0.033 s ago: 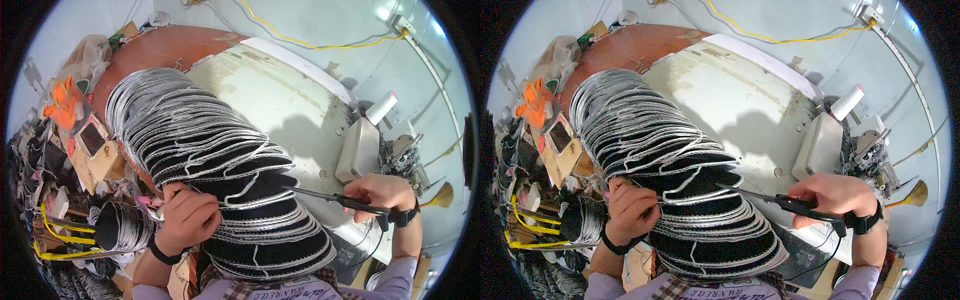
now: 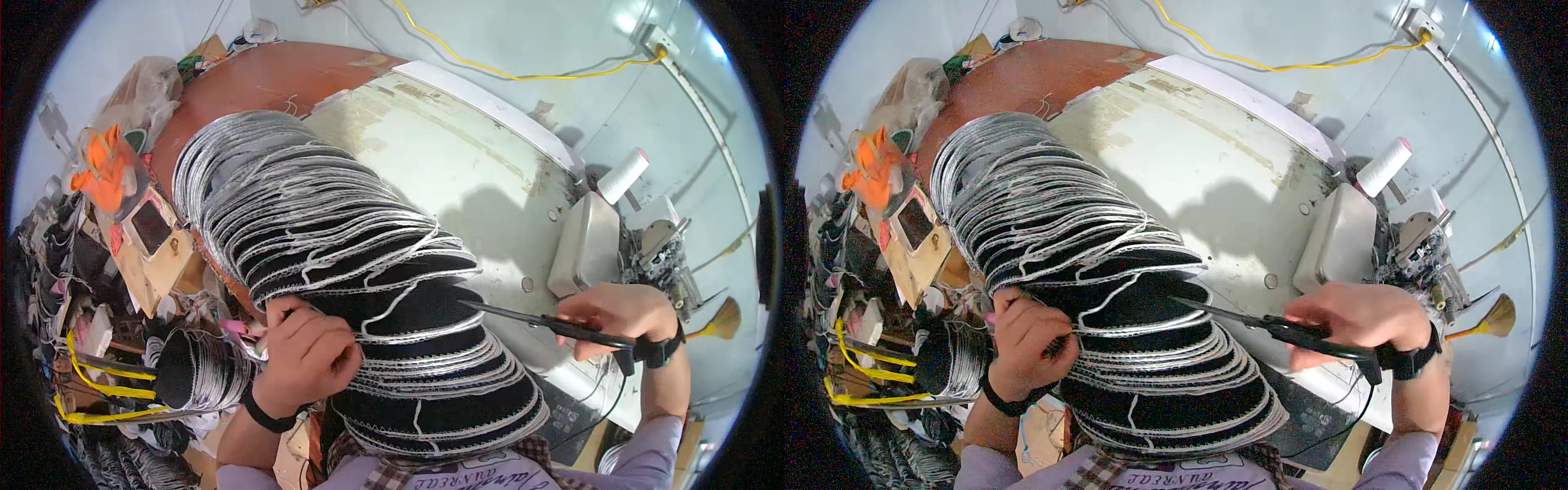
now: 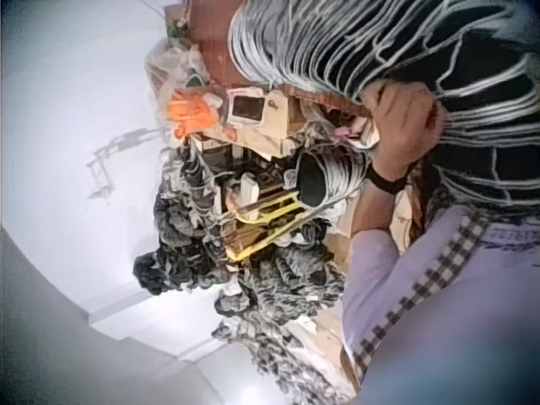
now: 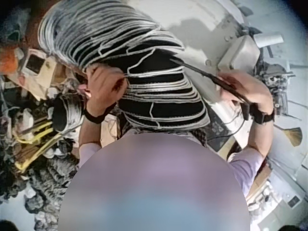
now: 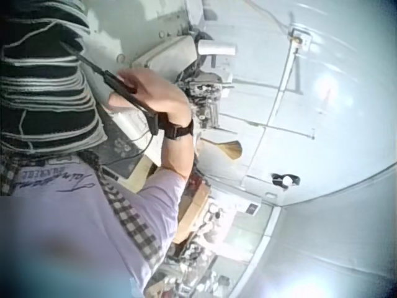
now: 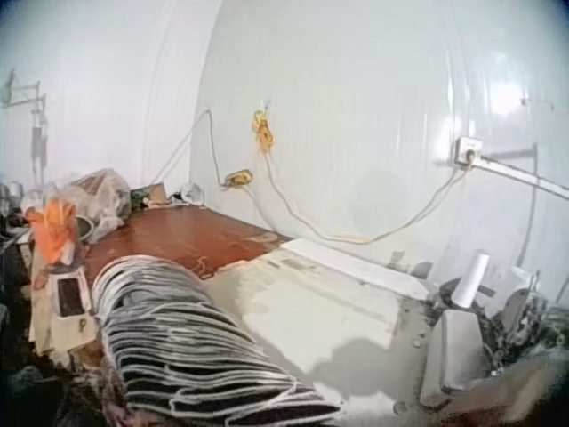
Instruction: Trimming the excess edges of a large stack of shoe upper components using a pair of scissors.
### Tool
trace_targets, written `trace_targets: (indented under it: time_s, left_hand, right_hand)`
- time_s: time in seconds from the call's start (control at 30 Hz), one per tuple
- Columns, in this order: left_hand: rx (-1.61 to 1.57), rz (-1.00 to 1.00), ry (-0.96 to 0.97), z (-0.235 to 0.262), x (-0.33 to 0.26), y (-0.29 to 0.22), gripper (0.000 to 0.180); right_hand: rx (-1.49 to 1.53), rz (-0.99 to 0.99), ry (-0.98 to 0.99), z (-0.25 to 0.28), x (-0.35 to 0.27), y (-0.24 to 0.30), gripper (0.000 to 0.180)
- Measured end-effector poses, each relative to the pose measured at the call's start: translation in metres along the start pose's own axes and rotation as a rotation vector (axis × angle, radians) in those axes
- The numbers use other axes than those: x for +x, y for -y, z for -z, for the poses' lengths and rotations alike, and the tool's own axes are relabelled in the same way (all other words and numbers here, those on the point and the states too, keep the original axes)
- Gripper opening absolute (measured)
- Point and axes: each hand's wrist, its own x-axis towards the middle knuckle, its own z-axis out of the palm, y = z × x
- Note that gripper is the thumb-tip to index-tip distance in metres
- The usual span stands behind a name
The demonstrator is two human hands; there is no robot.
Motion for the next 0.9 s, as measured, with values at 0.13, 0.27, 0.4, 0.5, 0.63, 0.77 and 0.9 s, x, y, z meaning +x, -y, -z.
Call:
trace_targets:
  time_s: [0.13, 0.27, 0.4, 0.5, 0.63, 0.77, 0.9]
  left_hand:
    - [-0.071, 0.046, 0.078, 0.002, 0.006, -0.004, 0.033]
    - [-0.08, 0.185, -0.024, -0.001, 0.008, -0.011, 0.032]
    - [0.123, 0.215, -0.002, 0.003, 0.006, -0.005, 0.031]
    - [0.144, 0.231, 0.039, 0.008, 0.007, -0.005, 0.027]
    - [0.061, 0.15, -0.008, 0.008, 0.01, -0.004, 0.024]
    - [0.05, 0.099, 0.001, 0.008, 0.012, -0.002, 0.022]
    - [0.041, 0.07, 0.074, 0.01, 0.006, 0.003, 0.021]
  right_hand:
    - [-0.01, 0.021, 0.047, -0.009, 0.062, 0.019, 0.063]
    - [0.096, 0.209, -0.208, -0.025, 0.122, 0.033, 0.076]
    - [-0.139, 0.156, -0.16, -0.014, 0.079, 0.022, 0.065]
    - [0.007, 0.143, 0.035, 0.005, 0.024, 0.001, 0.051]
    - [-0.003, 0.079, 0.085, 0.007, 0.033, 0.012, 0.051]
    - [-0.108, 0.095, 0.004, -0.008, 0.11, 0.038, 0.079]
    - [-0.14, 0.167, -0.18, -0.019, 0.113, 0.045, 0.074]
